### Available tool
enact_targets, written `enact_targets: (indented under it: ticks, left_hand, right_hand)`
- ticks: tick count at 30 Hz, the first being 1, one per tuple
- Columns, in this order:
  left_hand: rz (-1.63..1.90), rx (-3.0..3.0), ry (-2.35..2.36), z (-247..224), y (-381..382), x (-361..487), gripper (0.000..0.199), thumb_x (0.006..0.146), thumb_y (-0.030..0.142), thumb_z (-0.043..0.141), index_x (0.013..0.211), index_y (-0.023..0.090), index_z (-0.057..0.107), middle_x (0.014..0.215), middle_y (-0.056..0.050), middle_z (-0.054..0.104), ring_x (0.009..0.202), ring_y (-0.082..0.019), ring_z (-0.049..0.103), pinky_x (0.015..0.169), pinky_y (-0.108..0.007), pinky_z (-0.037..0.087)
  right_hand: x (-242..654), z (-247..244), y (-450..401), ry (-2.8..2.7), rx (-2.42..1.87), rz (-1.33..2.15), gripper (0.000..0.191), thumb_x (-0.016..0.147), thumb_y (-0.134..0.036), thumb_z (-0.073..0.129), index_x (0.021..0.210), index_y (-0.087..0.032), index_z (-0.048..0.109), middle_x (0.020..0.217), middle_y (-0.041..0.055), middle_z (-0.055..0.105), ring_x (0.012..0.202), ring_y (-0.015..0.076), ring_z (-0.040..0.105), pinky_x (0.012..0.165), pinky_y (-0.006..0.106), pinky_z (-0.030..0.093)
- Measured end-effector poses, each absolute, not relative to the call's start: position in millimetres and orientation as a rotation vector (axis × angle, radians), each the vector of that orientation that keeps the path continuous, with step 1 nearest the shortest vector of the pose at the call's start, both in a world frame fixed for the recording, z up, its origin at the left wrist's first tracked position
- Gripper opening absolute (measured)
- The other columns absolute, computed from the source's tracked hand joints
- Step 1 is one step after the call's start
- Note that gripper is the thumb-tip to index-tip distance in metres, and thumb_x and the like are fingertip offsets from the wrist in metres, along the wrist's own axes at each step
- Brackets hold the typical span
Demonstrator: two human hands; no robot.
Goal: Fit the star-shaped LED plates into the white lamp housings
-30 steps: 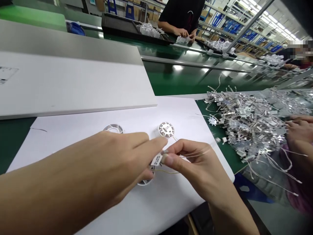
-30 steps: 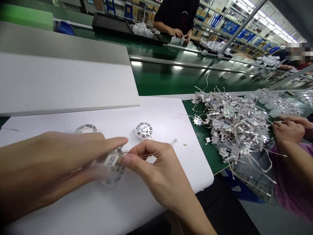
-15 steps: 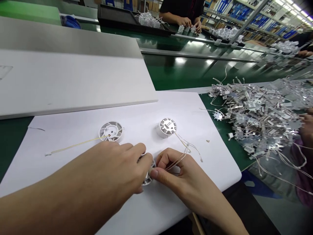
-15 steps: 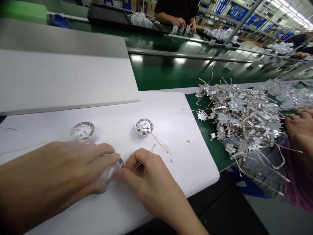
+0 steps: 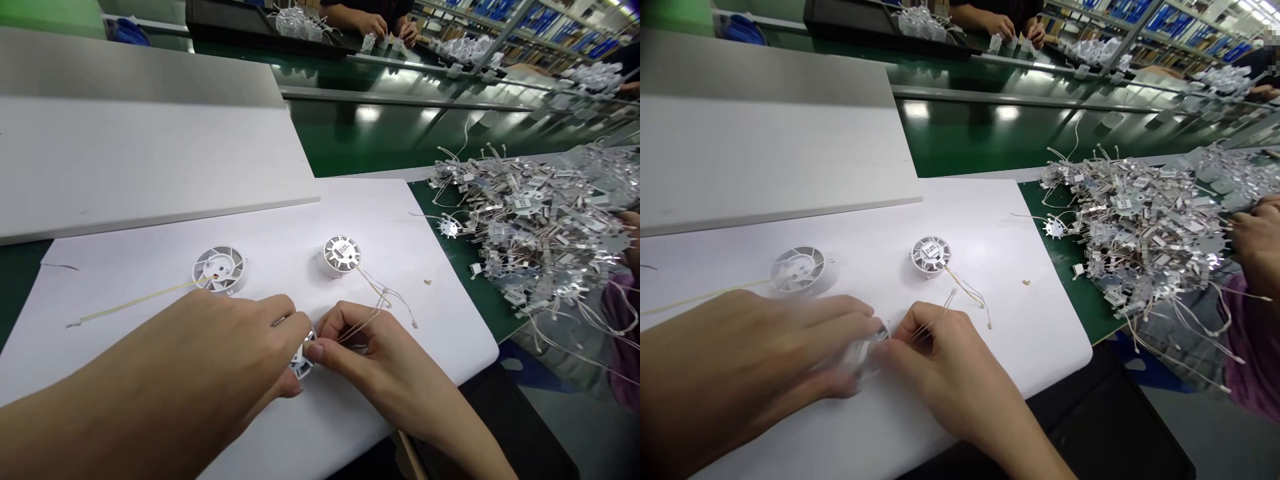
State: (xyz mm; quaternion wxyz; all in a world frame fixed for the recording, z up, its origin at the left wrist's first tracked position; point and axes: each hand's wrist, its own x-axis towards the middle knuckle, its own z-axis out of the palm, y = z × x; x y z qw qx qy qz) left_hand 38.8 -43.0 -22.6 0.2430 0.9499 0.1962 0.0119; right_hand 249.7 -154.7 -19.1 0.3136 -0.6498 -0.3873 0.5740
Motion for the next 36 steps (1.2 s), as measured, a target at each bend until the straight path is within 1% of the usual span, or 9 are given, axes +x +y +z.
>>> enact_targets:
  ticks: [4, 7, 12, 16, 19, 24, 31, 33, 36]
  left_hand:
    - [0.131, 2.535, 0.498, -23, -43, 41, 0.014, 0.092, 0.026, 0.053, 0.085, 0.030, 0.064, 0.074, -0.001, 0.063, 0.050, -0.019, 0.035, 0.048, -0.040, 0.009]
    - [0.178, 2.495, 0.477, -24, -40, 47, 0.006, 0.088, 0.028, 0.056, 0.082, 0.030, 0.057, 0.064, 0.001, 0.058, 0.043, -0.018, 0.033, 0.044, -0.039, 0.010]
    - [0.161, 2.497, 0.468, -27, -34, 49, 0.010, 0.084, 0.030, 0.063, 0.079, 0.030, 0.055, 0.056, 0.003, 0.050, 0.040, -0.017, 0.031, 0.041, -0.036, 0.008]
    - [0.159, 2.525, 0.446, -28, -36, 40, 0.009, 0.096, 0.035, 0.058, 0.089, 0.031, 0.062, 0.066, 0.000, 0.065, 0.042, -0.020, 0.039, 0.043, -0.040, 0.011]
    - [0.083, 2.519, 0.456, -25, -39, 36, 0.020, 0.104, 0.041, 0.054, 0.098, 0.031, 0.070, 0.083, -0.002, 0.075, 0.047, -0.021, 0.046, 0.047, -0.043, 0.016]
    - [0.063, 2.524, 0.469, -23, -38, 35, 0.030, 0.110, 0.049, 0.051, 0.105, 0.034, 0.076, 0.095, -0.002, 0.080, 0.054, -0.023, 0.057, 0.049, -0.041, 0.025]
    - [0.049, 2.619, 0.489, -21, -36, 34, 0.023, 0.108, 0.049, 0.055, 0.113, 0.037, 0.075, 0.116, 0.002, 0.085, 0.057, -0.024, 0.067, 0.050, -0.041, 0.026]
    - [0.049, 2.609, 0.466, -17, -32, 36, 0.022, 0.108, 0.050, 0.057, 0.116, 0.038, 0.074, 0.112, 0.003, 0.086, 0.063, -0.026, 0.071, 0.052, -0.039, 0.028]
    - [0.042, 2.546, 0.412, -11, -25, 39, 0.026, 0.107, 0.056, 0.059, 0.114, 0.037, 0.075, 0.092, 0.002, 0.085, 0.064, -0.026, 0.072, 0.052, -0.037, 0.031]
  right_hand:
    - [249, -20, -157, -0.997, -1.692, 1.513, 0.042, 0.095, -0.055, 0.080, 0.078, -0.021, 0.062, 0.080, 0.0013, 0.066, 0.076, 0.0187, 0.056, 0.067, 0.030, 0.041]
    - [247, -22, -159, -0.974, -1.679, 1.500, 0.034, 0.095, -0.045, 0.078, 0.078, -0.021, 0.061, 0.079, 0.0000, 0.065, 0.075, 0.0176, 0.055, 0.066, 0.029, 0.040]
    - [245, -24, -161, -0.967, -1.657, 1.454, 0.029, 0.096, -0.039, 0.078, 0.079, -0.021, 0.063, 0.077, -0.0017, 0.065, 0.072, 0.0164, 0.057, 0.063, 0.027, 0.041]
    - [248, -25, -167, -1.085, -1.595, 1.364, 0.014, 0.104, -0.029, 0.071, 0.092, -0.024, 0.075, 0.091, -0.0012, 0.079, 0.086, 0.0181, 0.071, 0.075, 0.027, 0.050]
    - [248, -29, -173, -1.196, -1.577, 1.256, 0.018, 0.108, -0.024, 0.066, 0.098, -0.027, 0.080, 0.100, -0.0018, 0.082, 0.093, 0.0180, 0.075, 0.083, 0.027, 0.053]
    - [245, -42, -177, -1.333, -1.568, 1.058, 0.019, 0.109, -0.019, 0.060, 0.102, -0.023, 0.077, 0.102, 0.0009, 0.082, 0.086, 0.0174, 0.074, 0.080, 0.027, 0.055]
    - [246, -50, -181, -1.534, -1.570, 0.865, 0.023, 0.109, -0.012, 0.053, 0.107, -0.021, 0.074, 0.104, 0.0055, 0.081, 0.091, 0.0208, 0.076, 0.080, 0.030, 0.057]
    - [246, -50, -183, -1.539, -1.586, 0.851, 0.023, 0.110, -0.013, 0.053, 0.109, -0.021, 0.075, 0.105, 0.0065, 0.082, 0.093, 0.0223, 0.077, 0.082, 0.032, 0.057]
    - [245, -50, -185, -1.536, -1.608, 0.815, 0.022, 0.110, -0.015, 0.054, 0.109, -0.020, 0.076, 0.102, 0.0066, 0.082, 0.092, 0.0236, 0.077, 0.083, 0.034, 0.057]
